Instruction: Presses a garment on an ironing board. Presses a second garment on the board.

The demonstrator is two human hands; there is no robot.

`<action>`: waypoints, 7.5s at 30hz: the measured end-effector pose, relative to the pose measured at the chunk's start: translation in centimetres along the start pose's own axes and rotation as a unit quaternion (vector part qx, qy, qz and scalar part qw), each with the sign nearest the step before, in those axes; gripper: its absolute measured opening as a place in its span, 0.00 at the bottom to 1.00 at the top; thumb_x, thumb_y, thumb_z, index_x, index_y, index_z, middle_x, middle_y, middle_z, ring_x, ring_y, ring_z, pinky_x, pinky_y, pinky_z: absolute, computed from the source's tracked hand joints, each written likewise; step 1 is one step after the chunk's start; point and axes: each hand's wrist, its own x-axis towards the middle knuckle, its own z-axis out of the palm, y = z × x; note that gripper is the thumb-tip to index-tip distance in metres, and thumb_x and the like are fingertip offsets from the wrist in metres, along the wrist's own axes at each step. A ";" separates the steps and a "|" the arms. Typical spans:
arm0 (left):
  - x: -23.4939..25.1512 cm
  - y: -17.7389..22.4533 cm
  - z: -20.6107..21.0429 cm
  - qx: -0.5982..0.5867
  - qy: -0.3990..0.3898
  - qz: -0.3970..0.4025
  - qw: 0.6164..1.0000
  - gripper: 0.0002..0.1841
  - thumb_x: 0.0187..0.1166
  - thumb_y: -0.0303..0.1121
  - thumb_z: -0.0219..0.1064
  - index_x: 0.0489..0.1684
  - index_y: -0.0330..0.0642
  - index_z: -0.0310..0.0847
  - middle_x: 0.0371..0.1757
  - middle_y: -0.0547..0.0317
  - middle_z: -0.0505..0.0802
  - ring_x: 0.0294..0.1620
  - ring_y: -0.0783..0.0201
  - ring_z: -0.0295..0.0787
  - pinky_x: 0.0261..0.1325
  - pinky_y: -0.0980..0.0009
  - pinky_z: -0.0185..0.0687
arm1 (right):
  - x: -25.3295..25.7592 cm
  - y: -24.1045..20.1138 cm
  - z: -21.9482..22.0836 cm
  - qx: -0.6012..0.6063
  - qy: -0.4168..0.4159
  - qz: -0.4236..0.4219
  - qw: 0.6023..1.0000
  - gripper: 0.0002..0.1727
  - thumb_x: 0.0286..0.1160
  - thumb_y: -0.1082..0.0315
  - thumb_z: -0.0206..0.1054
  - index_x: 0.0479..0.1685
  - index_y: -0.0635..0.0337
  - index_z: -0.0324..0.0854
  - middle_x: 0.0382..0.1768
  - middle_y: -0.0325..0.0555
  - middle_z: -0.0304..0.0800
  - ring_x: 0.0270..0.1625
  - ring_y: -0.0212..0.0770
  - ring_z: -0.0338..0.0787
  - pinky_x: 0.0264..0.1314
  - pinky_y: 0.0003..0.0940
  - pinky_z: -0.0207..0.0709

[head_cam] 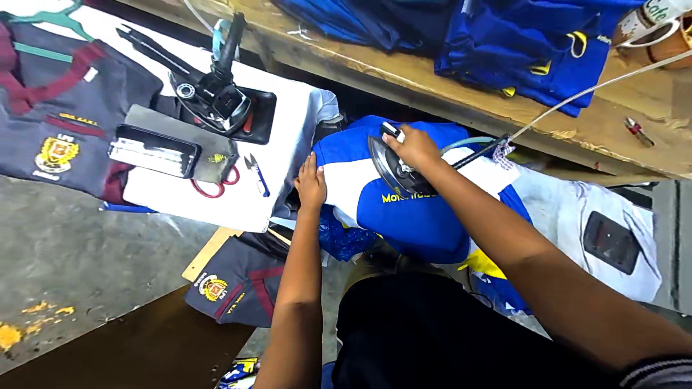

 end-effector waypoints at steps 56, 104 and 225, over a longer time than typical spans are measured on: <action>-0.5 0.6 -1.7 -0.120 -0.003 -0.046 0.992 0.23 0.93 0.32 0.47 0.82 0.35 0.72 0.81 0.34 0.78 0.85 0.36 0.69 0.86 0.38 0.58 | -3.0 -1.9 2.4 -0.003 -0.004 0.032 0.999 0.34 0.87 0.38 0.56 0.75 0.57 0.78 0.49 0.68 0.91 0.55 0.71 0.91 0.54 0.72 0.78; -6.6 -1.7 -2.2 -0.196 0.053 -0.160 0.966 0.24 0.92 0.35 0.52 0.80 0.26 0.70 0.77 0.29 0.79 0.82 0.38 0.72 0.86 0.46 0.62 | -6.5 -1.0 2.5 -0.113 -0.086 -0.171 0.975 0.31 0.84 0.39 0.61 0.72 0.54 0.83 0.44 0.66 0.93 0.48 0.71 0.92 0.48 0.73 0.79; -12.2 2.1 4.6 -0.106 0.189 -0.215 0.952 0.33 0.92 0.34 0.51 0.88 0.18 0.47 0.88 0.15 0.57 0.92 0.29 0.49 0.94 0.52 0.44 | -23.7 29.3 -10.1 0.093 0.039 0.068 0.993 0.27 0.77 0.51 0.75 0.64 0.64 0.84 0.45 0.68 0.91 0.49 0.66 0.90 0.55 0.72 0.76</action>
